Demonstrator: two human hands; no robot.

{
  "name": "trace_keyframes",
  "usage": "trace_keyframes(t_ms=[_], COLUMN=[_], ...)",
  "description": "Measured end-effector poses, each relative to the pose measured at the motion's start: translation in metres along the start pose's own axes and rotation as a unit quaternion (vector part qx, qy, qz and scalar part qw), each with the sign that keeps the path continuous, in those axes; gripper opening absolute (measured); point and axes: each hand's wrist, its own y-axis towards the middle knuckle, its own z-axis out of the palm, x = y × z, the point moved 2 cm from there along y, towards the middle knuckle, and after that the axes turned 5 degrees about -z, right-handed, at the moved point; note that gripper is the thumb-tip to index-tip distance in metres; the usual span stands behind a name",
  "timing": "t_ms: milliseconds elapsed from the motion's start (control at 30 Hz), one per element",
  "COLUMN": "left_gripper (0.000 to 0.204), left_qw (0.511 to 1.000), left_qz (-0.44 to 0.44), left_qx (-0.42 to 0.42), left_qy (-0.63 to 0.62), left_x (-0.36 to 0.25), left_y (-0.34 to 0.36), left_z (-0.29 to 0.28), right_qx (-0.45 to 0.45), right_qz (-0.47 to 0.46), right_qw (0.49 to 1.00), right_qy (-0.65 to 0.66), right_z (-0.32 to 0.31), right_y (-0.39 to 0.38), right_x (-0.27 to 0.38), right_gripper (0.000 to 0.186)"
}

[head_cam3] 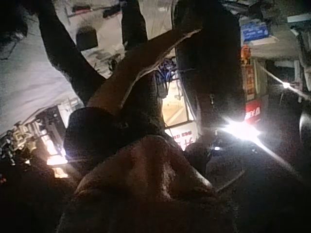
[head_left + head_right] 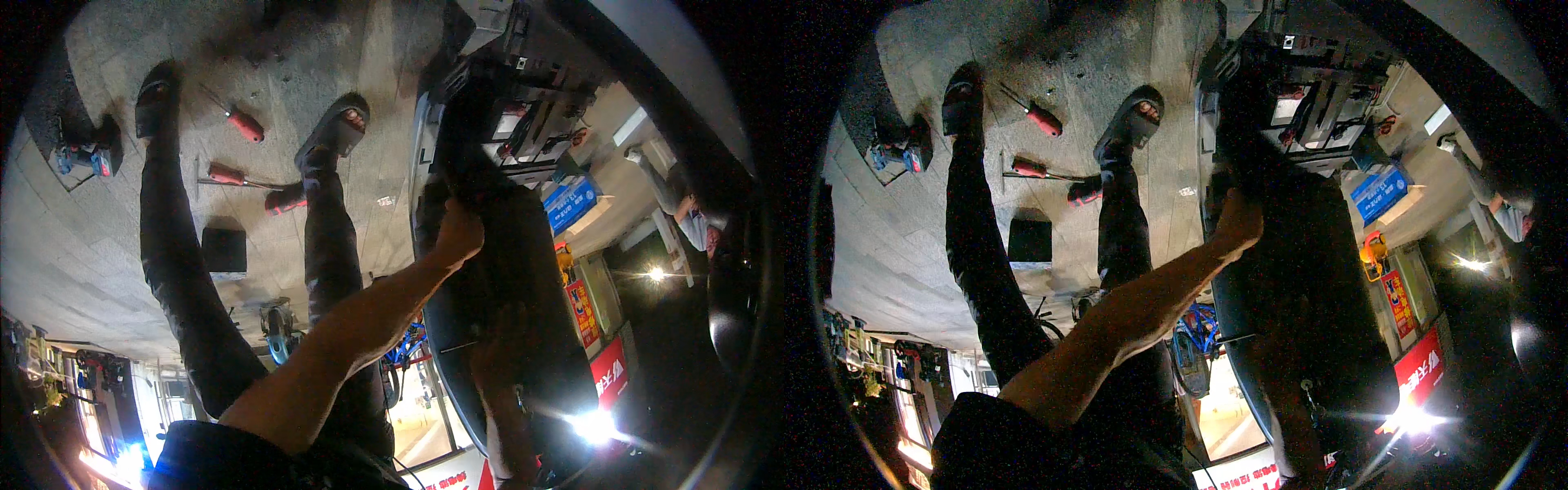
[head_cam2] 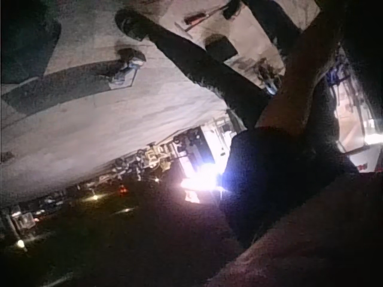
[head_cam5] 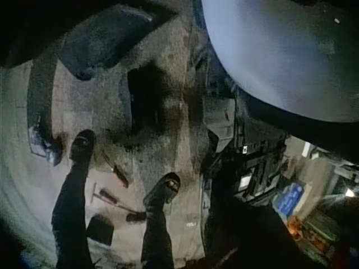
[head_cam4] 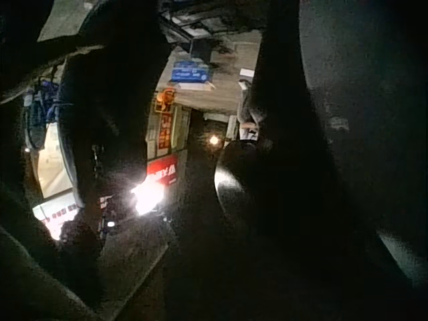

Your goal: The person works on the battery compartment of a scooter, connecting wires and tightening terminals with a screwdriver. The person removes a floor mat, kneels to access the battery, and uses a screwdriver to secure connections.

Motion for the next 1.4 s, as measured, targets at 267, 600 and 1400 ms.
trace_keyframes(t_ms=[267,600,1400], left_gripper=[0.036,0.029,0.027], left_qw=[0.734,0.968,0.997], left_qz=[-0.212,-0.090,-0.063], left_qx=[-0.199,-0.028,0.039], left_qy=[-0.613,-0.233,0.026], left_x=[-0.003,0.021,0.014], left_y=[0.003,0.040,0.006], left_z=[0.029,0.082,0.020], right_qx=[-0.014,-0.006,-0.065], right_qz=[0.001,0.075,-0.062], right_qw=[0.995,0.996,0.993], right_qy=[0.099,-0.051,0.071], right_z=[0.065,0.029,0.018], right_y=[-0.007,-0.017,0.012], right_x=[-0.040,-0.016,-0.007], right_gripper=[0.042,0.044,0.040])
